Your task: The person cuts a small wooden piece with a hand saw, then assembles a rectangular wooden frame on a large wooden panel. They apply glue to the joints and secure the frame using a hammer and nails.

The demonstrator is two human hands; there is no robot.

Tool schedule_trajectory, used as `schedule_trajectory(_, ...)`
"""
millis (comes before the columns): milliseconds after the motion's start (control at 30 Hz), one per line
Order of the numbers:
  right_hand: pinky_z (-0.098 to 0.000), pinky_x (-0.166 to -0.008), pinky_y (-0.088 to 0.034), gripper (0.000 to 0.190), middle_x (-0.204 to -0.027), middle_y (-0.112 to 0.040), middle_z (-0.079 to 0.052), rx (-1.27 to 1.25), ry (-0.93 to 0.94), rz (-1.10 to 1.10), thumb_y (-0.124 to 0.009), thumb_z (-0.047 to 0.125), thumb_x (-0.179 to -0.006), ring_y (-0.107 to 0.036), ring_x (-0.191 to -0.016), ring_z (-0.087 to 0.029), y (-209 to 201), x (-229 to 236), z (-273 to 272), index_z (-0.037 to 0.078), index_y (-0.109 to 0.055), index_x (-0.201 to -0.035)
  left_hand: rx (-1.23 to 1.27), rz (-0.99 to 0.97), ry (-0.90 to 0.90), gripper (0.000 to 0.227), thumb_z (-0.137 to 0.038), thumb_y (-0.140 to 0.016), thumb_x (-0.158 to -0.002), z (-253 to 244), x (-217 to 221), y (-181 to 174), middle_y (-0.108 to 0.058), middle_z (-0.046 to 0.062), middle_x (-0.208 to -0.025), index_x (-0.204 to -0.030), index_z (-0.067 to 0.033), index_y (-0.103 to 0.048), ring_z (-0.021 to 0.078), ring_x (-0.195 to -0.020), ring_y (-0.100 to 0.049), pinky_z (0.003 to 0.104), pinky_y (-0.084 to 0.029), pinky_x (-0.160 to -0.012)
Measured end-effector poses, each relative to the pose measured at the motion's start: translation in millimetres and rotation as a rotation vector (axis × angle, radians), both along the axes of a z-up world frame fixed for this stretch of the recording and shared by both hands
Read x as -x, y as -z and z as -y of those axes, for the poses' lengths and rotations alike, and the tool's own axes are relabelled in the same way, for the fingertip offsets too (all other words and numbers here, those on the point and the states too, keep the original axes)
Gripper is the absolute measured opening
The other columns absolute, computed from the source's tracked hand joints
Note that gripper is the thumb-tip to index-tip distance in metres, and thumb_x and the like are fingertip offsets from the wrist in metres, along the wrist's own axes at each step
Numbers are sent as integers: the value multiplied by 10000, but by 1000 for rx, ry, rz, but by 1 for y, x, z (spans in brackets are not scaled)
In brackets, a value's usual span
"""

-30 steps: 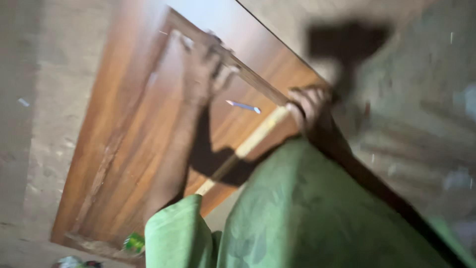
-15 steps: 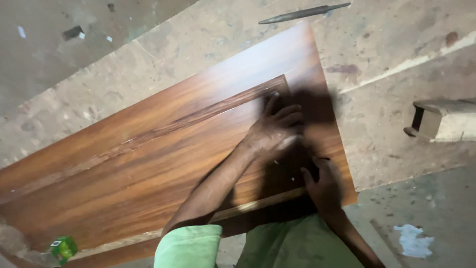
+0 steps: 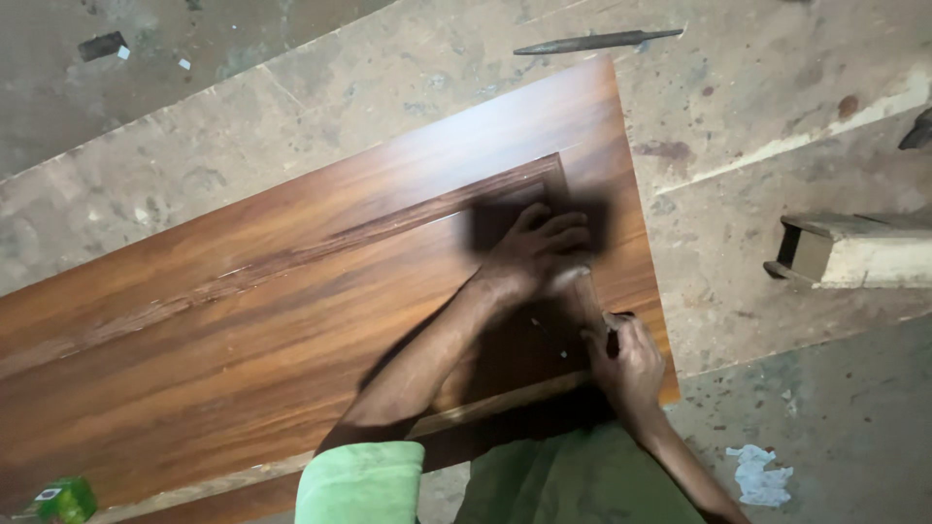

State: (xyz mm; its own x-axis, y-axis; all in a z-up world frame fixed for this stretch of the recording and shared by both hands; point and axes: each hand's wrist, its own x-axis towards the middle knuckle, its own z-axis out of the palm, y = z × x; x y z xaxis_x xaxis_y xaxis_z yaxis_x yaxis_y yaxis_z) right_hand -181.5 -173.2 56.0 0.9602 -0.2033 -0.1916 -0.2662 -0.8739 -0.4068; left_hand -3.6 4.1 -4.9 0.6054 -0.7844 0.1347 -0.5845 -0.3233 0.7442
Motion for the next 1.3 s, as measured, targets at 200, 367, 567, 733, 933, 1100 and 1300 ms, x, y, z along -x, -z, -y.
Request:
schedule_trajectory(200,-413,-774,-554,385,-1045,-711,-157,-20,20,-25,-834,263,-828,-692,-911,-334,-3,-3,-4,24,-701,-1099,60,38,-32,189,-260,-718,-922,-5,-3,-9,-647,-6,-1283,-1108,-241,-747,211,-1393,-518,515,-383,-1160)
schedule_trajectory(367,-423,-778,-554,375,-1036,-708,-158,7,26,-3,-837,250,-826,-691,-913,-340,-5,-1,-4,24,-706,-1095,103,60,-30,159,-312,-710,-937,-4,-6,-17,-638,12,-1244,-1064,-219,-731,221,-1325,-535,489,-399,-1112)
schedule_trajectory(567,-460,-756,-537,355,-916,-675,-155,58,66,-160,-831,317,-825,-670,-862,-354,-7,-4,-9,25,-687,-965,197,95,-2,196,-266,-686,-941,-8,-7,-6,-627,52,-1263,-1112,-187,-738,260,-1309,-544,464,-398,-1049)
schedule_trajectory(733,-489,-700,-524,327,-903,-670,-152,-45,62,-55,-774,306,-796,-665,-843,-369,-6,-23,-5,52,-673,-974,103,74,-132,153,-228,-733,-945,0,-7,-15,-629,51,-1188,-1060,-133,-700,278,-1268,-592,470,-420,-1096)
schedule_trajectory(933,-502,-720,-525,345,-925,-668,-160,-64,-72,98,-756,323,-858,-666,-853,-375,-13,-17,0,51,-647,-1040,117,-53,-786,358,-130,-682,-898,35,32,-48,-594,190,-1268,-1240,-36,-638,365,-1222,-525,475,-407,-1062)
schedule_trajectory(1100,-393,-720,-542,306,-888,-674,-154,-450,112,-132,-713,337,-948,-665,-769,-261,-10,5,40,38,-682,-1006,43,-139,-852,475,-170,-719,-917,49,64,-42,-577,214,-1249,-1317,46,-578,395,-1226,-497,494,-364,-1085)
schedule_trajectory(1300,-386,-898,-566,189,-1100,-713,-172,-391,48,207,-665,136,-1054,-695,-982,-305,-1,54,141,15,-694,-1195,-60,-126,-826,689,-300,-812,-875,49,86,-31,-538,196,-1356,-1435,-40,-506,401,-1289,-453,523,-367,-1126)
